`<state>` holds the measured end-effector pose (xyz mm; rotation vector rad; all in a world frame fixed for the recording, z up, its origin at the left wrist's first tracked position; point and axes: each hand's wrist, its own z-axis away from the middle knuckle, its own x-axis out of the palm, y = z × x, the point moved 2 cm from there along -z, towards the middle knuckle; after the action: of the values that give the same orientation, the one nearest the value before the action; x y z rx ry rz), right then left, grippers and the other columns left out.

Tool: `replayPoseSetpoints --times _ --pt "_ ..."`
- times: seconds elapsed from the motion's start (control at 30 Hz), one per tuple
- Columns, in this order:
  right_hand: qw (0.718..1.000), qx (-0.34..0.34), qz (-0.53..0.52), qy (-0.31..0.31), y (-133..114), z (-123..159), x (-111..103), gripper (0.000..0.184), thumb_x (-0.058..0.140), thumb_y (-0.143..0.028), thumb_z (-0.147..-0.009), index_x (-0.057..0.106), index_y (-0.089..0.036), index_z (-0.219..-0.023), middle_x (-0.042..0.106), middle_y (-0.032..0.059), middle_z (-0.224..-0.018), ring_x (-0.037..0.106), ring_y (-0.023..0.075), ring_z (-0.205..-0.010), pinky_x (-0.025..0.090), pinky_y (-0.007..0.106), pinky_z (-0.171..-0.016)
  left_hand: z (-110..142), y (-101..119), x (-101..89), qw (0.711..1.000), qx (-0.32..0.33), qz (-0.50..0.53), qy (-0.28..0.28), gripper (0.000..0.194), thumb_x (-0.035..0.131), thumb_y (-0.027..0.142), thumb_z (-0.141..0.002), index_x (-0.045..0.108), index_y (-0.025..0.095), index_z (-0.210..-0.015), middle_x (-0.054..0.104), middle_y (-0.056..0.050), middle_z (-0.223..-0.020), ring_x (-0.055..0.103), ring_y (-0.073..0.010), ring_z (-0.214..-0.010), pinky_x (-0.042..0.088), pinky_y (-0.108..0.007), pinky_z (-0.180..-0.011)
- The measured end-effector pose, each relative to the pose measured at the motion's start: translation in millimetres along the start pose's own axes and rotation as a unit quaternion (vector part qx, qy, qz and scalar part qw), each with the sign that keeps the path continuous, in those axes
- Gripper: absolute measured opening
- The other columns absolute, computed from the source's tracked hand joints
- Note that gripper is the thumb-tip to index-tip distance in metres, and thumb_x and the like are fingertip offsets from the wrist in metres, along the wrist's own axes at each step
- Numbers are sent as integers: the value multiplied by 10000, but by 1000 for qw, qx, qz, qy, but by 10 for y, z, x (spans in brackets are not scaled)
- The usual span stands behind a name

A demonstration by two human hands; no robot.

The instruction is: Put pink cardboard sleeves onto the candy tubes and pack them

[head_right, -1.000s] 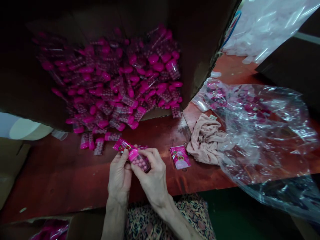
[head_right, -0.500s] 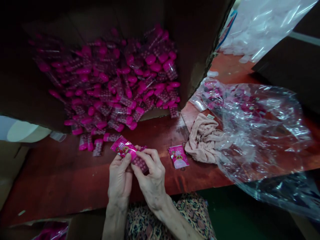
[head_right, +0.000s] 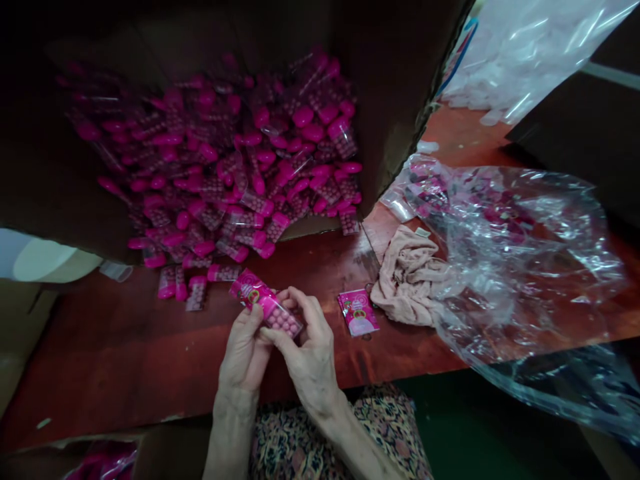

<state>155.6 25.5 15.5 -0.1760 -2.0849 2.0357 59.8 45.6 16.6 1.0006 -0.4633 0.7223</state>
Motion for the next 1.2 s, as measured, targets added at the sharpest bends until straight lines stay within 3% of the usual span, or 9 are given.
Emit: replayPoseSetpoints --times 0.07,0.17,0.23,0.4,0.6,0.7,0.9,1.1,1.2 --pt "998 35 35 -28 8 17 -9 378 671 -257 -745 568 -235 -1108 582 37 -990 580 167 -874 499 251 -697 -13 23 -11 1000 7 -2 12 230 676 251 -738 663 90 -901 718 -131 -934 655 -220 -907 481 -364 -867" --pt "989 92 77 -82 -3 55 -7 172 575 -328 -830 609 -186 -920 596 3 -747 555 115 -617 455 209 -539 -6 45 -6 999 34 -8 18 173 663 238 -751 659 105 -861 721 -129 -932 658 -208 -900 503 -327 -820" --pt "987 116 65 -87 -23 87 2 188 534 -354 -855 594 -177 -871 558 -27 -628 509 88 -499 413 190 -465 14 38 20 999 43 -21 13 150 653 233 -761 661 112 -848 726 -121 -906 670 -182 -815 521 -291 -752" --pt "990 127 28 -56 -84 129 -1 207 547 -363 -844 585 -163 -873 527 -42 -569 470 64 -432 374 170 -416 79 31 101 998 32 -45 -15 175 639 251 -769 666 103 -859 720 -137 -927 661 -151 -710 531 -265 -677" --pt "967 201 -105 -120 -61 99 5 227 549 -388 -839 560 -164 -804 518 -46 -577 424 36 -390 348 147 -373 98 98 103 998 15 -43 -39 305 662 368 -730 654 119 -906 688 -174 -1032 661 -210 -696 495 -244 -445" --pt "979 167 -55 -99 -22 119 32 224 538 -383 -845 573 -162 -829 497 -50 -558 414 45 -395 347 155 -379 82 94 81 999 17 -46 -19 260 618 331 -778 646 124 -931 700 -158 -1004 656 -175 -662 514 -253 -519" --pt "992 55 101 -53 -26 146 52 185 535 -313 -848 609 -156 -914 610 1 -666 533 90 -515 438 187 -506 87 38 56 997 37 -67 20 217 594 284 -806 678 86 -834 725 -130 -884 653 -143 -748 508 -238 -716" --pt "991 109 23 -72 -47 115 66 205 530 -341 -849 603 -151 -877 483 -53 -529 423 60 -400 360 163 -385 135 2 60 998 23 -50 4 249 555 306 -831 685 112 -920 709 -129 -980 653 -163 -794 511 -257 -715" --pt "990 123 13 -71 -36 152 91 205 524 -350 -854 596 -158 -850 502 -46 -535 442 68 -404 372 170 -388 166 -28 66 999 33 -27 17 211 570 295 -821 686 155 -930 708 -106 -1005 656 -169 -819 510 -272 -740"
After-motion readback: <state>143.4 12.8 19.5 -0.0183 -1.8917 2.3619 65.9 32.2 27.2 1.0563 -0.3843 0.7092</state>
